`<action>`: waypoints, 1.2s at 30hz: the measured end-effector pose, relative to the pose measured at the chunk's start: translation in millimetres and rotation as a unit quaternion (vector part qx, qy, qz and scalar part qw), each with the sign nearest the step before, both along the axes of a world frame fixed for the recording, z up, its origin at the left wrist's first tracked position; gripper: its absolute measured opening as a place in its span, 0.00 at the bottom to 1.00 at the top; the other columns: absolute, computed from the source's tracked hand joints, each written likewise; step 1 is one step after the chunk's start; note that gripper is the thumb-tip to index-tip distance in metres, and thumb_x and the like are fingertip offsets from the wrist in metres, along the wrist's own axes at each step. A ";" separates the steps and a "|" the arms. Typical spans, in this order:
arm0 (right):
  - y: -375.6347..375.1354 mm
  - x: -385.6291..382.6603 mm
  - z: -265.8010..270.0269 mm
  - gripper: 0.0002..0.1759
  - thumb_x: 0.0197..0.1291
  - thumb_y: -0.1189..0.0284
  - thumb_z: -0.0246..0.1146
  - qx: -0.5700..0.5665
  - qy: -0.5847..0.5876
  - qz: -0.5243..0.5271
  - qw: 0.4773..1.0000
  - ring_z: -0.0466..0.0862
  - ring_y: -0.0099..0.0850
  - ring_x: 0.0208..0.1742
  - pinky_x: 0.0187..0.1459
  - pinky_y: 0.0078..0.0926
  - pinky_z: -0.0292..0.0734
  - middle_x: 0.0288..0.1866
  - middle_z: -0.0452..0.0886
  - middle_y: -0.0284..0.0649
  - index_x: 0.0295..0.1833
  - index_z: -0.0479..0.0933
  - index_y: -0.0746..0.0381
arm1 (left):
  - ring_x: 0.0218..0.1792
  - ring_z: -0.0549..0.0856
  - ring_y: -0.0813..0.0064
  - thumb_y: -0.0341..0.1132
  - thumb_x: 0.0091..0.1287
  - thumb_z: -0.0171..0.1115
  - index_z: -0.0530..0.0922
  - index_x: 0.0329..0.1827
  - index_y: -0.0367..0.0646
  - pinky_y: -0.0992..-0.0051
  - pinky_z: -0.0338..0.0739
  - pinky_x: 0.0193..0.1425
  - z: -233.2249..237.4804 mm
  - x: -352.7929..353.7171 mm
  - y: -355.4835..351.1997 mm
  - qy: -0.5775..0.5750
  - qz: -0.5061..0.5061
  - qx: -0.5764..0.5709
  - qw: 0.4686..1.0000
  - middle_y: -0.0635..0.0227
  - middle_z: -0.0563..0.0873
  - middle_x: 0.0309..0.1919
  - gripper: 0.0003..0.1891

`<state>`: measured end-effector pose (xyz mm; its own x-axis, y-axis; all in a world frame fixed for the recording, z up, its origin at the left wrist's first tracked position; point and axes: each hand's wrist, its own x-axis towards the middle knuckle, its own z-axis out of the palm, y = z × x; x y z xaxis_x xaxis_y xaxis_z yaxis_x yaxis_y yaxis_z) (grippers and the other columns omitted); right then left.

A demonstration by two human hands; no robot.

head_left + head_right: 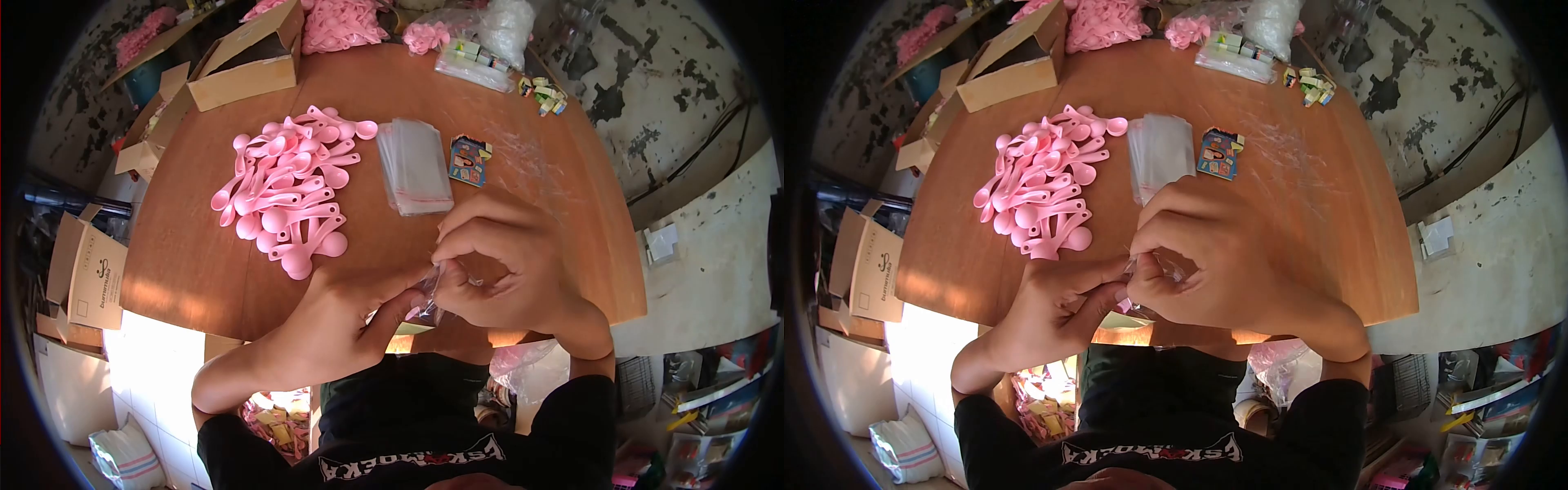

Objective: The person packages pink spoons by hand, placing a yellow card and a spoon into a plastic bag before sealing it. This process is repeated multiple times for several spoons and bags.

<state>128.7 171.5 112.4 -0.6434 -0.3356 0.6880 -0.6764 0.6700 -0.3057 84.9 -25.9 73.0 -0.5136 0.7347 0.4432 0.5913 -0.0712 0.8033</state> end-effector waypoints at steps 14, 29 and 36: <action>225.7 -83.4 -20.4 0.07 0.54 0.76 0.58 -0.550 -0.290 0.124 0.773 0.84 0.38 0.41 0.46 0.37 0.77 0.39 0.84 0.42 0.37 0.81 0.62 | 0.36 0.86 0.80 0.19 0.69 0.56 0.79 0.57 0.29 0.82 0.81 0.42 -18.5 5.5 4.2 -0.139 0.121 0.214 0.959 0.59 0.89 0.38 0.14; 62.9 -48.4 -32.9 0.23 0.56 0.70 0.72 -0.078 -0.270 0.090 0.955 0.81 0.26 0.52 0.53 0.27 0.75 0.52 0.85 0.42 0.57 0.79 0.66 | 0.37 0.82 0.81 0.23 0.70 0.59 0.80 0.47 0.31 0.80 0.77 0.44 -35.5 -6.2 14.2 -0.260 0.174 0.282 0.907 0.63 0.85 0.39 0.06; -4.1 -25.4 -44.4 0.09 0.59 0.75 0.69 -0.151 -0.208 0.070 0.964 0.84 0.27 0.42 0.45 0.24 0.77 0.40 0.86 0.41 0.45 0.84 0.65 | 0.49 0.82 0.74 0.22 0.67 0.62 0.76 0.55 0.31 0.74 0.78 0.55 -40.2 -9.1 6.9 -0.261 0.113 0.315 0.906 0.58 0.81 0.54 0.14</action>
<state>103.3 167.4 68.1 -0.8474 -0.2637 0.4609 -0.5310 0.4186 -0.7368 75.8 -19.1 32.8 -0.8797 0.2703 0.3912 0.1998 -0.5365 0.8199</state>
